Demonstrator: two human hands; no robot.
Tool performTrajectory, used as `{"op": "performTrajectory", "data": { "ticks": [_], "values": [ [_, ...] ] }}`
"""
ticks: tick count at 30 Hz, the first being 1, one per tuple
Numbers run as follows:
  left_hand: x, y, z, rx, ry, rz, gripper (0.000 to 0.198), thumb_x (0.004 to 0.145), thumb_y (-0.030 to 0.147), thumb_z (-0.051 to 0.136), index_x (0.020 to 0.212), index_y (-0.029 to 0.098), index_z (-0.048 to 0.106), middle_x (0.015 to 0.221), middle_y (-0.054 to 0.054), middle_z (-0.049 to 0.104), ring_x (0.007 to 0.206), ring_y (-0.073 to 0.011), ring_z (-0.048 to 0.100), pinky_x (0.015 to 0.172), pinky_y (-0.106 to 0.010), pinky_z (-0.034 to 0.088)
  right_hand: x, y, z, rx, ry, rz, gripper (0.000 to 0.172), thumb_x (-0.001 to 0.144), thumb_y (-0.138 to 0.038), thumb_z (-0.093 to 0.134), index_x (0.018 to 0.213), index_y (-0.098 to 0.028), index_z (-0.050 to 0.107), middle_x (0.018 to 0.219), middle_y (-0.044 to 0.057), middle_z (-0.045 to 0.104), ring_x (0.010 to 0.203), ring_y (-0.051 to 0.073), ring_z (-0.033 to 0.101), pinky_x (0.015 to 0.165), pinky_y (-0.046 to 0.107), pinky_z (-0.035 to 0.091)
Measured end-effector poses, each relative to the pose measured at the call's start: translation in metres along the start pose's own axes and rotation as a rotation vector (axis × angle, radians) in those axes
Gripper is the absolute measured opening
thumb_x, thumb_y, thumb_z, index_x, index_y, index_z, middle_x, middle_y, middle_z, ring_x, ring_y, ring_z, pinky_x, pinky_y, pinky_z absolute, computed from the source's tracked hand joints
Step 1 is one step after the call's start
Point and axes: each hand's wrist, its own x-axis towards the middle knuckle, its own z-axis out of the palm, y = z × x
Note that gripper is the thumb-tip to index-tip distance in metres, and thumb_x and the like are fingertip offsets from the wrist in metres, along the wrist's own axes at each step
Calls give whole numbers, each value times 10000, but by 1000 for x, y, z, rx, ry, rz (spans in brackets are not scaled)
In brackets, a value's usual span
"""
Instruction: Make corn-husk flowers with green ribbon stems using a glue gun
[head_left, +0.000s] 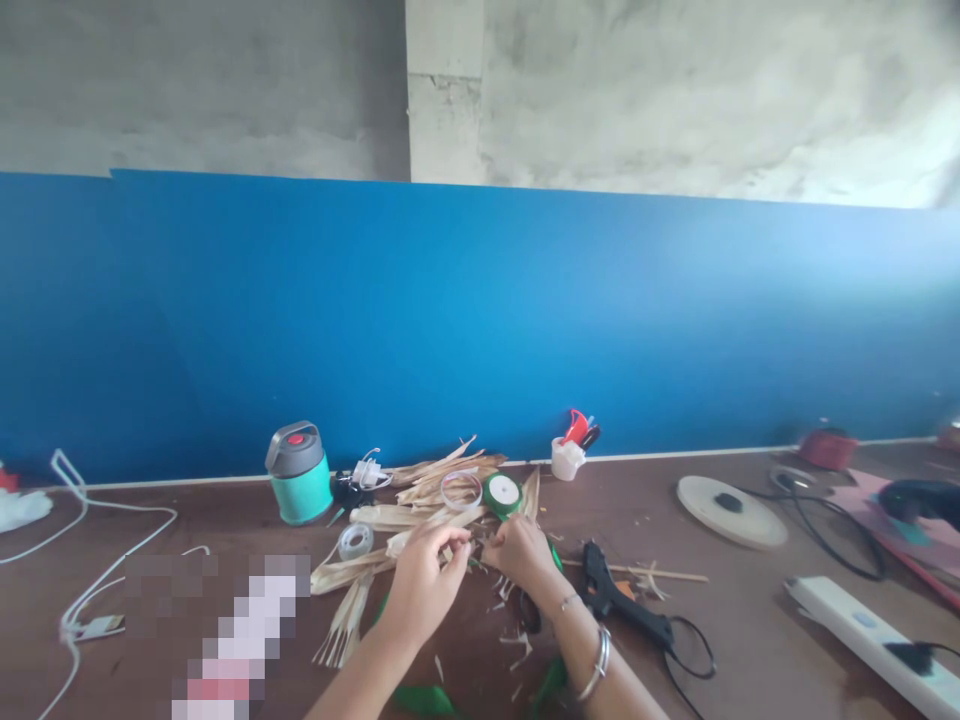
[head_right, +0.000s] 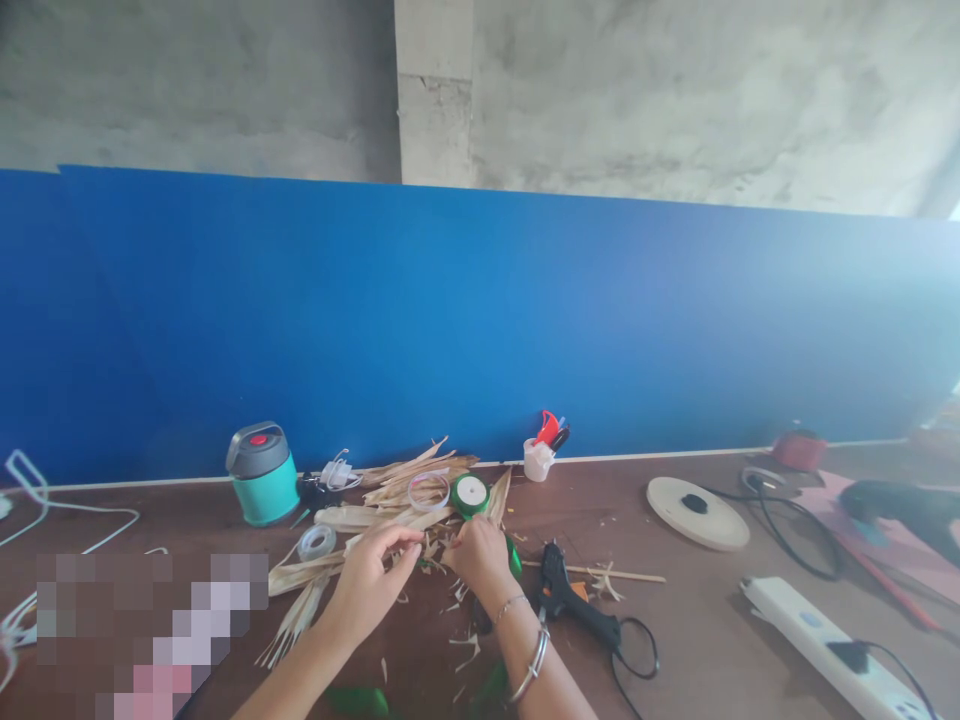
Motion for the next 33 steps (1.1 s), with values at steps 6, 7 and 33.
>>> {"op": "performTrajectory", "data": {
  "ticks": [6,7,33],
  "values": [
    [2,0,0,-107,0,-94,153,770,246,557,769,205,705,830,-63,718,829,-243,647,764,-351,495,6,-6,-26,232,-144,24,267,634,-207,595,380,-171,521,376,-35,397,454,116,402,462,243,287],
    [3,1,1,-133,-10,-121,158,765,262,566,748,205,712,805,-60,724,799,-242,650,744,-345,496,5,-9,-32,288,-166,11,246,658,-247,590,428,-166,557,388,-45,398,448,107,387,455,235,283],
    [4,12,-4,-628,-75,-462,135,716,302,621,679,172,619,634,18,608,621,-141,522,597,-233,363,-9,-15,-63,-188,-189,65,169,681,-99,560,711,-123,725,809,180,725,822,307,669,691,332,451]
  ]
}}
